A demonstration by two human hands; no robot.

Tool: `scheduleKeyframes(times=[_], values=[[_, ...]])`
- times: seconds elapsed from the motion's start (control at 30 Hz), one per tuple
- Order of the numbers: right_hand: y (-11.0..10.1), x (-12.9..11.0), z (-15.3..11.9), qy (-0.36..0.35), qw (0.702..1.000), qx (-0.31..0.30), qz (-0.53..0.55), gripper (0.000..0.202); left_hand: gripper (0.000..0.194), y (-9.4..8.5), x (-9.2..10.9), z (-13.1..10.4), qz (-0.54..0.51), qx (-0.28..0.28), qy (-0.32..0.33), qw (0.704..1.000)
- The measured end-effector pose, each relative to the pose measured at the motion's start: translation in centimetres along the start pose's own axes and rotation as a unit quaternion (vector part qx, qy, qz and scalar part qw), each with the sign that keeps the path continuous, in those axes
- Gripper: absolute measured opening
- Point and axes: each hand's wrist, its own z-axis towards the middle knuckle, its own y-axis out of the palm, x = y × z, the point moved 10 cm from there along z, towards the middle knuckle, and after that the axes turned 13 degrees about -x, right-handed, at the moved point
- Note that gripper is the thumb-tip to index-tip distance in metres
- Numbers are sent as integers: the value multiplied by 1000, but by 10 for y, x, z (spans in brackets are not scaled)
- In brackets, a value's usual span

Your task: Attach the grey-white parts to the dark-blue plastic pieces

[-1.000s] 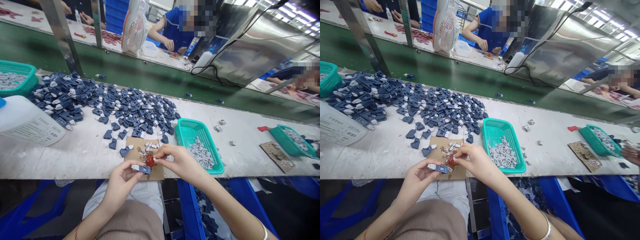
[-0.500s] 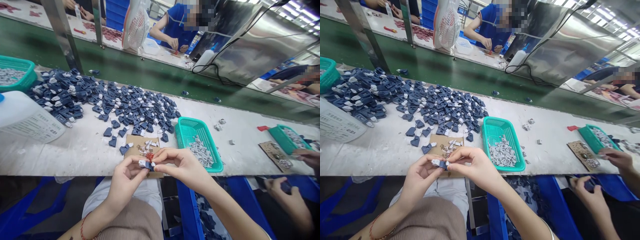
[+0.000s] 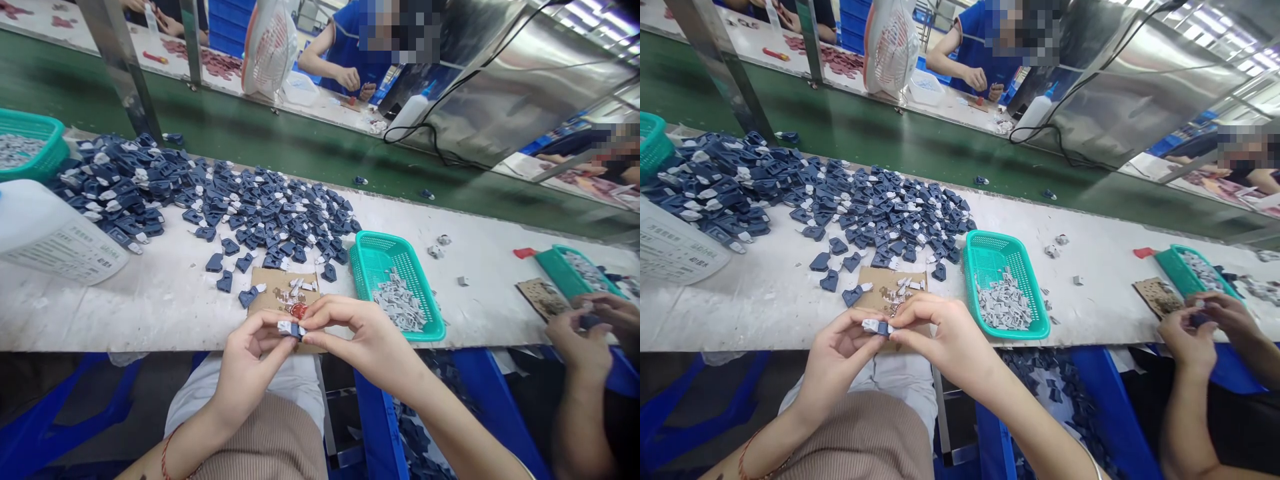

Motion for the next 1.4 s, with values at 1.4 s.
scheduleKeyframes(times=[1.4], values=[[36, 51, -21, 60, 909, 140, 388, 46, 34, 52, 70, 11, 350, -196, 210, 892]])
